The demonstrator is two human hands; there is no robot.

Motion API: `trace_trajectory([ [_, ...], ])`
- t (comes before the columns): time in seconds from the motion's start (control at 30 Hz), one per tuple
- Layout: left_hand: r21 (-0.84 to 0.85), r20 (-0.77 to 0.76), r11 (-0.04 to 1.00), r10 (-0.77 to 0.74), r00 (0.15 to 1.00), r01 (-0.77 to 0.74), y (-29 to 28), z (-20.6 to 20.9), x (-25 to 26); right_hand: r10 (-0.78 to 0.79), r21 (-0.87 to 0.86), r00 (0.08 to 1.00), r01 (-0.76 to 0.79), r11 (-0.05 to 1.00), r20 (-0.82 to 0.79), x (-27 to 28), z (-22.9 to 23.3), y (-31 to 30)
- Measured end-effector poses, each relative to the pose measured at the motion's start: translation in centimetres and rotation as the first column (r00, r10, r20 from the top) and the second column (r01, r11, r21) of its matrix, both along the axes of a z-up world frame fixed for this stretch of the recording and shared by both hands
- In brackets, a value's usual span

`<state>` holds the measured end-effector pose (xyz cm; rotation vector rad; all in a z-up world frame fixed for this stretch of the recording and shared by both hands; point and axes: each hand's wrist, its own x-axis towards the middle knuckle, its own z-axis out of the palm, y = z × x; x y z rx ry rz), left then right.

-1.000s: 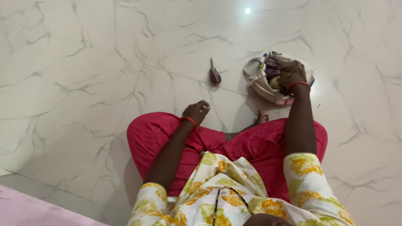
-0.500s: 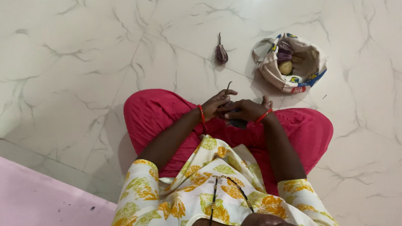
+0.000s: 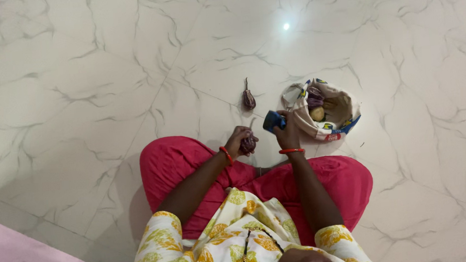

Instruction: The person sits on the floor and peels small eggplants and a potato using a peeler. They remove the skin in strips and place the peeled vegetables on the floor next to a bag of produce.

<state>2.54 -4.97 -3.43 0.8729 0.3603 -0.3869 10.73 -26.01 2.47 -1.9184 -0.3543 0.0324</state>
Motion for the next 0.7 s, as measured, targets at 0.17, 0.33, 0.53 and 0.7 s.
trace_trajectory([
  [0.17,0.056,0.047,0.998,-0.013,0.999,0.010,0.2,0.1,-1.3,0.143,-0.278,0.844,0.008,0.960,0.517,-3.2,3.6,3.3],
  [0.33,-0.056,-0.109,0.989,0.127,0.986,-0.134,2.3,-1.4,-1.5,0.328,-0.444,0.729,-0.037,0.895,0.601,-7.1,4.9,6.0],
  [0.53,0.015,-0.003,0.999,0.033,0.999,-0.033,2.3,3.9,-3.1,0.356,-0.521,0.755,-0.023,0.853,0.550,-6.6,6.0,5.2],
  [0.7,0.003,0.026,1.000,0.006,1.000,-0.006,2.1,4.2,-3.2,0.460,-0.527,0.864,-0.300,0.795,0.203,-5.9,4.9,4.1],
])
